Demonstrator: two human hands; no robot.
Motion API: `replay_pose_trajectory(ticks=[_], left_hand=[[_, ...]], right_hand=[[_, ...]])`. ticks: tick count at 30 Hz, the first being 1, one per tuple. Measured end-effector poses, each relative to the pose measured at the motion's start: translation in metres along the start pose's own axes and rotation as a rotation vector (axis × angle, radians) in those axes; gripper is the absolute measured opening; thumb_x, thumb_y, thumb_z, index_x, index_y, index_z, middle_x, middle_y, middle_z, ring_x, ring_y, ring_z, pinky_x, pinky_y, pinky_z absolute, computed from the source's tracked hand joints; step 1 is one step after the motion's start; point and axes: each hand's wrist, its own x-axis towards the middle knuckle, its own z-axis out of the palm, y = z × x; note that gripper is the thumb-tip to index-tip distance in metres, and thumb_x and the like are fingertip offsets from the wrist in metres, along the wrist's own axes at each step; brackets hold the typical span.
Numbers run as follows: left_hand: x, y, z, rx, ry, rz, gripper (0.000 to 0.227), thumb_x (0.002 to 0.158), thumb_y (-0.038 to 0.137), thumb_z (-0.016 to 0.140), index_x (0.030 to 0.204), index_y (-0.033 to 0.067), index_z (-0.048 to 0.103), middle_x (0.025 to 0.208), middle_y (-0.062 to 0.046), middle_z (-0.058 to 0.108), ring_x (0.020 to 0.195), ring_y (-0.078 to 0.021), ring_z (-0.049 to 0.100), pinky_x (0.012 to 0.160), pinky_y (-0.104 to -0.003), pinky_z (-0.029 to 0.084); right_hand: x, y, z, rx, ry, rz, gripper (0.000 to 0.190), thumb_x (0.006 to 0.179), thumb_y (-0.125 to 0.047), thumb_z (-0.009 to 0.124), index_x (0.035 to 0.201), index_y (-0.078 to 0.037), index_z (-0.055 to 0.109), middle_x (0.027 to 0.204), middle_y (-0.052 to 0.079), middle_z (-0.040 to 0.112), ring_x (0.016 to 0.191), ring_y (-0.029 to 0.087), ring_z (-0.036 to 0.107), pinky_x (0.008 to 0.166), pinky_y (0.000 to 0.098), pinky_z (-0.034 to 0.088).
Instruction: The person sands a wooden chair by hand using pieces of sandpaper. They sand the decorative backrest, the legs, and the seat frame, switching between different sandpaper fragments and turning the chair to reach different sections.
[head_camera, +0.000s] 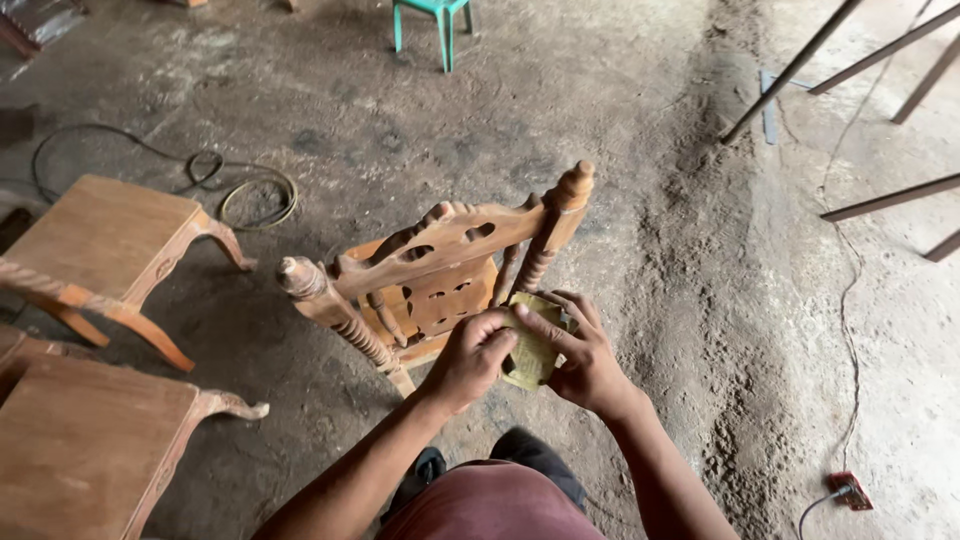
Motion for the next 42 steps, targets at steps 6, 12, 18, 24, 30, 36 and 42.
replay_pose_trajectory(ticks=[6, 12, 18, 24, 30, 36, 42], left_hand=[[0.017, -0.052, 0.015, 0.085, 0.088, -0.045, 0.020, 0.098, 0.018, 0.056, 0.081, 0.0066, 0.059, 0.067, -0.001, 0.056, 0.050, -0.0084, 0.045, 0.039, -0.026, 0.038], [0.056, 0.012, 0.038, 0.295, 0.022, -0.156, 0.025, 0.099, 0.024, 0.051, 0.080, 0.0083, 0.057, 0.065, -0.004, 0.061, 0.044, -0.0100, 0.047, 0.035, -0.026, 0.043], [0.172, 0.095, -0.006, 1.176, 0.424, 0.242, 0.023, 0.099, 0.014, 0.066, 0.120, 0.0055, 0.060, 0.084, -0.007, 0.072, 0.070, -0.0178, 0.064, 0.070, -0.042, 0.052], [0.204, 0.067, -0.051, 1.791, 0.659, 0.173, 0.062, 0.099, 0.035, 0.069, 0.143, 0.0001, 0.045, 0.135, -0.023, 0.061, 0.130, -0.0460, 0.046, 0.108, -0.074, 0.003], [0.197, 0.071, -0.044, 1.762, 0.695, -0.133, 0.064, 0.088, 0.022, 0.070, 0.142, -0.0009, 0.044, 0.136, -0.020, 0.057, 0.135, -0.0368, 0.048, 0.115, -0.074, 0.003], [0.195, 0.079, -0.040, 1.719, 0.718, -0.094, 0.063, 0.088, 0.015, 0.071, 0.143, -0.0009, 0.047, 0.139, -0.021, 0.055, 0.138, -0.0340, 0.048, 0.117, -0.074, 0.004], [0.197, 0.076, -0.044, 1.755, 0.686, -0.174, 0.066, 0.078, 0.018, 0.074, 0.136, -0.0009, 0.050, 0.138, -0.025, 0.053, 0.134, -0.0391, 0.045, 0.113, -0.073, 0.003]], right_hand=[[0.019, 0.007, -0.008, -0.257, 0.037, -0.136, 0.079, 0.059, -0.010, 0.077, 0.138, -0.015, 0.064, 0.144, 0.010, 0.057, 0.134, 0.040, 0.048, 0.116, 0.0566, 0.031], [0.034, 0.060, -0.046, -0.252, 0.076, -0.231, 0.061, 0.080, -0.036, 0.067, 0.135, -0.011, 0.066, 0.139, 0.010, 0.063, 0.132, 0.036, 0.047, 0.117, 0.0555, 0.024], [0.060, 0.159, -0.082, 0.401, 0.323, 0.096, 0.053, 0.112, -0.053, 0.038, 0.126, -0.009, 0.064, 0.120, 0.010, 0.073, 0.117, 0.021, 0.063, 0.110, 0.0412, 0.046], [0.143, 0.173, -0.039, 0.707, 0.004, 0.760, 0.059, 0.104, -0.053, 0.042, 0.130, -0.003, 0.062, 0.099, 0.019, 0.070, 0.076, 0.026, 0.061, 0.074, 0.0408, 0.056], [0.099, 0.158, -0.042, 0.822, 0.285, 0.267, 0.061, 0.112, -0.049, 0.045, 0.138, 0.007, 0.049, 0.134, 0.021, 0.064, 0.128, 0.029, 0.061, 0.112, 0.0416, 0.047], [0.129, 0.156, -0.040, 0.694, 0.124, 0.262, 0.054, 0.112, -0.041, 0.040, 0.137, 0.003, 0.060, 0.135, 0.025, 0.063, 0.129, 0.038, 0.057, 0.112, 0.0472, 0.043], [0.078, 0.149, -0.091, 0.762, 0.180, 0.259, 0.049, 0.112, -0.043, 0.048, 0.130, -0.001, 0.063, 0.129, 0.021, 0.071, 0.127, 0.035, 0.068, 0.114, 0.0458, 0.052]])
